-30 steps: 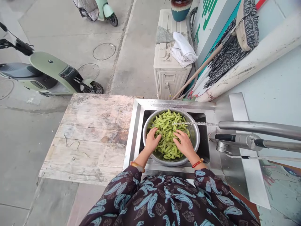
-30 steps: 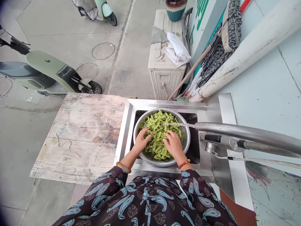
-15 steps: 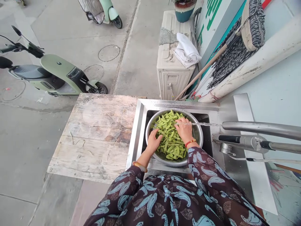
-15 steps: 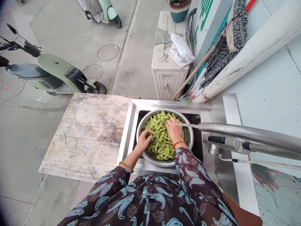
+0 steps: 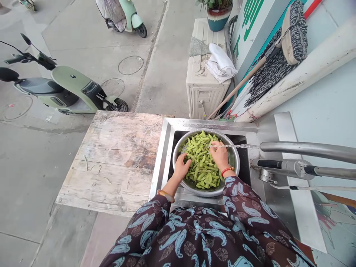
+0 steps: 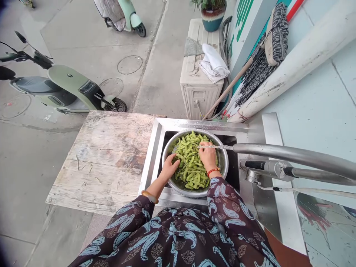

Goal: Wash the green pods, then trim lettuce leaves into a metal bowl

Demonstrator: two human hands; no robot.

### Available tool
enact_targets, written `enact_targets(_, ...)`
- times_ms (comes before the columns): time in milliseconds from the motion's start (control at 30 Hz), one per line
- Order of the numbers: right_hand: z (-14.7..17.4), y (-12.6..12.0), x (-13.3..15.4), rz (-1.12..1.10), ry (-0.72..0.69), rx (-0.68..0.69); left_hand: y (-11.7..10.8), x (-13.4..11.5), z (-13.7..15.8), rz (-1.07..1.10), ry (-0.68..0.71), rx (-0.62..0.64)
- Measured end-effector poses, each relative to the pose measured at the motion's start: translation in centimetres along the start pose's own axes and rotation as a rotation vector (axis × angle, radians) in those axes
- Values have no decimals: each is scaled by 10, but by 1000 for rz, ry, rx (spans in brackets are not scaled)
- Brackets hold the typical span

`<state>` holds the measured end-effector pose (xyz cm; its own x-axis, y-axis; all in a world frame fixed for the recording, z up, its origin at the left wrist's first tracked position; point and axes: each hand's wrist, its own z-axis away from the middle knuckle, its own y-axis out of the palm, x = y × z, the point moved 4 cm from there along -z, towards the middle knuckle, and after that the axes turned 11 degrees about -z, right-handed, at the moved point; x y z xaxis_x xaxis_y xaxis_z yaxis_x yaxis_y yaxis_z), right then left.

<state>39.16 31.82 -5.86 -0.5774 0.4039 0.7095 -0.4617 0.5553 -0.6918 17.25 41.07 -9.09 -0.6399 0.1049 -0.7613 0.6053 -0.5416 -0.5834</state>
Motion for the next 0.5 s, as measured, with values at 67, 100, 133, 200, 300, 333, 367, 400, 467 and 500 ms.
enact_targets(67, 13, -22, -10, -106, 64, -134, -1, 2, 0, 14, -8, 2)
enact_targets(100, 20, -35, -16, -137, 74, -189, -1, 3, 0, 20, -12, 0)
enact_targets(133, 28, -50, -23, -151, 73, -233, -1, 4, 0, 24, -15, -3)
enact_targets(200, 42, -77, -40, -130, 71, -293, -2, 6, 0, 31, -22, -6)
enact_targets(300, 59, -103, -59, -11, 74, -275, -3, 7, -1, 24, -15, -1)
enact_targets(333, 64, -106, -63, 27, 74, -239, -4, 7, -1, 14, -8, -3)
enact_targets(367, 68, -106, -65, 51, 75, -200, -5, 7, -1, 0, 1, -7)
enact_targets(400, 70, -104, -65, 58, 74, -167, -6, 6, -2, -16, 11, -11)
enact_targets(467, 73, -94, -63, 7, 67, -123, -8, 4, -4, -50, 36, -17)
enact_targets(500, 71, -87, -61, -43, 63, -94, -9, 2, -6, -68, 49, -18)
